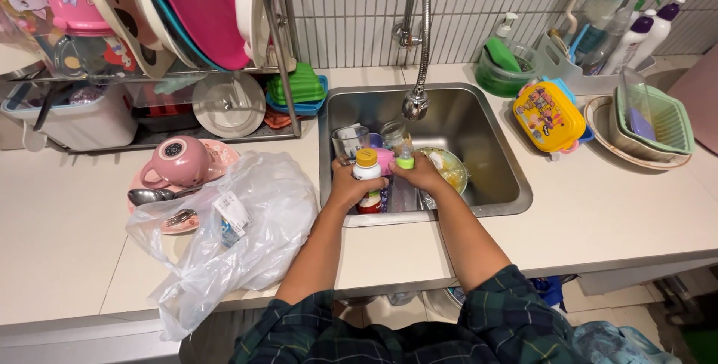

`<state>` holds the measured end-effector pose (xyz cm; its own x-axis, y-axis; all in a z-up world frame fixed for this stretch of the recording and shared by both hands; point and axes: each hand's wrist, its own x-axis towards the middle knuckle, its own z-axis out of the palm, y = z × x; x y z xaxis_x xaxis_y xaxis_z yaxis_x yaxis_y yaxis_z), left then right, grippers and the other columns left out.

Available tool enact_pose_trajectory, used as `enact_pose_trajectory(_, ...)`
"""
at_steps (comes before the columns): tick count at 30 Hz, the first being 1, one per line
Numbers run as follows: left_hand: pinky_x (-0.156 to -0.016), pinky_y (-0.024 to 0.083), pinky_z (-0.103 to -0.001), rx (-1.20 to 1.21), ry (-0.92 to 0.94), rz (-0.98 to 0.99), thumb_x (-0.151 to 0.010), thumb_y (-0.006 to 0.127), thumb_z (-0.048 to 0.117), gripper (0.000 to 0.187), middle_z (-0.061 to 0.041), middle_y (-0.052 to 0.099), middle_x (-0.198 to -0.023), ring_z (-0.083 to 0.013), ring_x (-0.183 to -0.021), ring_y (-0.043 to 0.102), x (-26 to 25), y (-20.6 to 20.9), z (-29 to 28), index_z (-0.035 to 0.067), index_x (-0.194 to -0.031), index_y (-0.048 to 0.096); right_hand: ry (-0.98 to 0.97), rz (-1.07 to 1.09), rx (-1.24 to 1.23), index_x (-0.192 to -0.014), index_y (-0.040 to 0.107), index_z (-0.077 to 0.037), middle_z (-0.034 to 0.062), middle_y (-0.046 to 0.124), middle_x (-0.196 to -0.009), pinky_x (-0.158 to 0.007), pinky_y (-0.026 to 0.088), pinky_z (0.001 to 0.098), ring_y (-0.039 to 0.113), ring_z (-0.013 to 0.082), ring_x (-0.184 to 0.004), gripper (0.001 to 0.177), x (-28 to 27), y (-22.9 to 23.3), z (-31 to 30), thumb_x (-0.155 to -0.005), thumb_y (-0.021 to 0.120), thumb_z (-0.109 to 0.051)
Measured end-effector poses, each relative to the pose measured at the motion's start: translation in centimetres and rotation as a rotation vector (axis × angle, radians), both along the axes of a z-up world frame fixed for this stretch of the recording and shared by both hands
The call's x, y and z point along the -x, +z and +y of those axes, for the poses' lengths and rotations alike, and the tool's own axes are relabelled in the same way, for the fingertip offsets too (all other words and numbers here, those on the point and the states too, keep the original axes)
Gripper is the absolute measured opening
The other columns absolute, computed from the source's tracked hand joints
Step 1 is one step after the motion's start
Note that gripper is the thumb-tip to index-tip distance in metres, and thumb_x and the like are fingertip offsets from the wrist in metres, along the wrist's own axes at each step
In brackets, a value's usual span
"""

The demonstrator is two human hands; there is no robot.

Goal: Clearing items from a table, washing them, and wiping the table surface.

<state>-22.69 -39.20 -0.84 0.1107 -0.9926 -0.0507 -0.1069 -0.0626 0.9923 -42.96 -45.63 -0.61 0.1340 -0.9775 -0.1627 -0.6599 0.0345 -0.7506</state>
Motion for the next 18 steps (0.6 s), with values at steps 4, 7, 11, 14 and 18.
enact_pose_trajectory(4, -0.121, 0.031, -0.045, 0.070, -0.045, -0.026, -0.049, 0.098, 0.032, 0.076, -0.021, 0.032, -0.145, -0.0350, -0.136, 0.045, 0.0, 0.1, 0.3, -0.003, -0.113, 0.076, -0.074, 0.169, 0.062, -0.143, 0.049, 0.000, 0.0241, 0.051, -0.142, -0.109, 0.045, 0.0559, 0.054, 0.0426, -0.133, 0.097, 0.9, 2.0, 1.1, -0.081, 0.075, -0.071)
enact_pose_trajectory(7, -0.123, 0.024, -0.043, 0.187, -0.103, -0.034, -0.044, 0.100, 0.027, 0.079, -0.022, 0.034, -0.140, -0.0360, -0.137, 0.041, 0.3, 0.0, -0.1, -0.002, -0.113, 0.076, -0.129, 0.161, 0.133, -0.146, 0.048, -0.003, 0.0217, 0.053, -0.137, -0.106, 0.047, 0.0547, 0.059, 0.0398, -0.128, 0.091, -0.1, 6.3, 3.7, -0.091, 0.059, -0.075)
enact_pose_trajectory(11, -0.121, 0.020, -0.038, 0.376, -0.305, 0.025, -0.044, 0.100, 0.023, 0.071, -0.016, 0.038, -0.129, -0.0292, -0.130, 0.039, 0.6, 0.1, -1.0, 0.002, -0.108, 0.078, 0.127, -0.439, 0.253, -0.155, 0.038, -0.014, 0.0286, 0.046, -0.147, -0.108, 0.046, 0.0532, 0.054, 0.0421, -0.128, 0.070, -0.7, 8.4, 3.7, -0.096, 0.070, -0.035)
enact_pose_trajectory(14, -0.119, 0.020, -0.034, 0.402, -0.424, 0.086, -0.044, 0.100, 0.020, 0.065, -0.012, 0.040, -0.122, -0.0232, -0.126, 0.038, 1.7, 0.1, -1.3, 0.004, -0.104, 0.079, 0.235, -0.596, 0.255, -0.162, 0.027, -0.022, 0.0274, 0.045, -0.147, -0.101, 0.053, 0.0450, 0.059, 0.0347, -0.121, 0.095, 0.1, 9.2, 2.8, -0.086, 0.084, -0.010)
enact_pose_trajectory(18, -0.121, 0.020, -0.039, 0.401, -0.573, 0.151, -0.045, 0.099, 0.018, 0.062, -0.014, 0.042, -0.123, -0.0259, -0.126, 0.037, 3.9, -0.2, -1.6, 0.004, -0.102, 0.079, 0.118, -0.560, 0.248, -0.147, 0.049, -0.013, 0.0220, 0.064, -0.123, -0.085, 0.060, 0.0414, 0.066, 0.0293, -0.101, 0.090, 2.2, 8.2, 2.3, -0.068, 0.093, -0.005)
